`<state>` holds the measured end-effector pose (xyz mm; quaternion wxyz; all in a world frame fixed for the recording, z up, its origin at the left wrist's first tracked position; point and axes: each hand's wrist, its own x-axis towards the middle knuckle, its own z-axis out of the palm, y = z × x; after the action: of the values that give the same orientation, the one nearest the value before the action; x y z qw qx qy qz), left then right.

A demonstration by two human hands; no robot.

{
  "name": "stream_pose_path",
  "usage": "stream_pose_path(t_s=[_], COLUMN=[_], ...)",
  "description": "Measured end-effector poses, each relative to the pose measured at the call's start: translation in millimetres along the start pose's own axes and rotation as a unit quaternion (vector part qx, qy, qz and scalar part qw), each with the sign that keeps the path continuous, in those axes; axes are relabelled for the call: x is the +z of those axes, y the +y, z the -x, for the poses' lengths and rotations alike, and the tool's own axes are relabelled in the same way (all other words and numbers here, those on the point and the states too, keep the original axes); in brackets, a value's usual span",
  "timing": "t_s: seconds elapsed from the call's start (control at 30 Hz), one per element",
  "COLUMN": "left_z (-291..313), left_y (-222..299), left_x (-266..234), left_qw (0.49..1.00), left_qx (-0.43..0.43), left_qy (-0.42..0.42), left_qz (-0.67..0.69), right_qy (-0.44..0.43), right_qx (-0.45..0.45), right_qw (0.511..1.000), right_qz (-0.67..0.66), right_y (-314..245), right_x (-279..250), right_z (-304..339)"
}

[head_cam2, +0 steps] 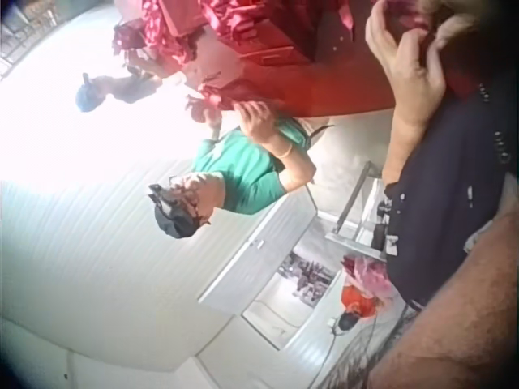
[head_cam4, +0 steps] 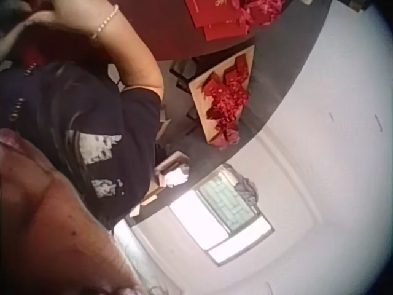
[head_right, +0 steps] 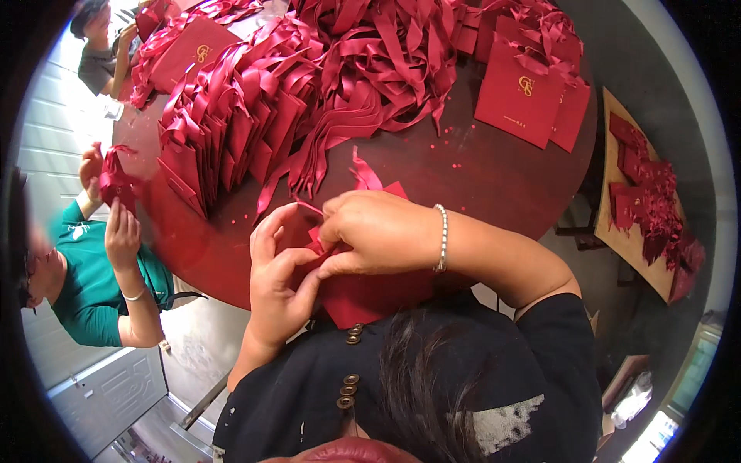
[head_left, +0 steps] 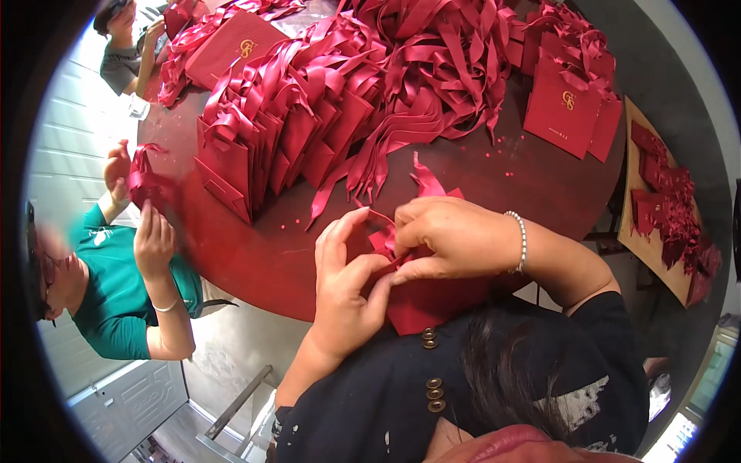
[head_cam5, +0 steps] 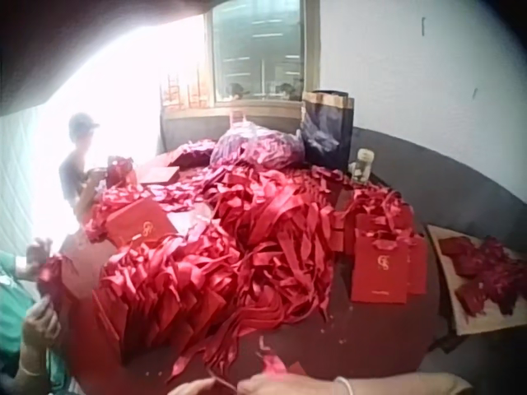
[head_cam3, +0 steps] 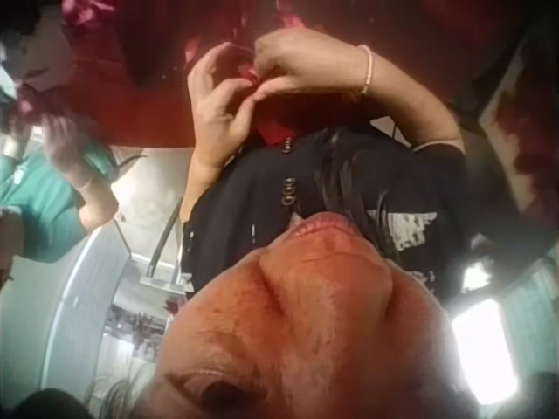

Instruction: The person assembles paper gift bags by folding the red pouches and threading ribbon handles through the slits by hand.

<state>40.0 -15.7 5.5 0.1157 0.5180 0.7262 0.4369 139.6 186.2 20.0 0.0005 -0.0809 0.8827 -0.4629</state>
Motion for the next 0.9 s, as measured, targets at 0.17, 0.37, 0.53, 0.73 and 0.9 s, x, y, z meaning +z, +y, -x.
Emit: stream_pose_path(t_s=[0.17, 0.37, 0.53, 0.73, 0.9], left_z=[0.7, 1.3, 7.3, 8.1, 11.4], left_y=[8.3, 0.7, -4.5, -8.5, -10.0], left_x=[4.7, 7.9, 7.9, 10.9, 11.3], left_qw=[0.995, 0.989, 0.989, 0.989, 0.989], left_qx=[0.069, 0.108, 0.107, 0.105, 0.108], left_qy=[0.028, 0.044, 0.058, 0.058, 0.062], left_qz=[-0.07, -0.093, -0.079, -0.082, -0.074], right_qy=[-0.262, -0.238, -0.24, -0.219, -0.216], right_qx=[0.135, 0.136, 0.173, 0.142, 0.222], right_qw=[0.953, 0.957, 0.952, 0.949, 0.933], right_qz=[-0.077, -0.099, -0.074, -0.175, -0.185], right_y=[5.3, 20.4, 7.9, 17.4, 6.1], right_x=[-18.3, -18.3, -26.0, -21.8, -18.2], right_z=[-16.9, -28.0, -33.9, -27.9, -29.7])
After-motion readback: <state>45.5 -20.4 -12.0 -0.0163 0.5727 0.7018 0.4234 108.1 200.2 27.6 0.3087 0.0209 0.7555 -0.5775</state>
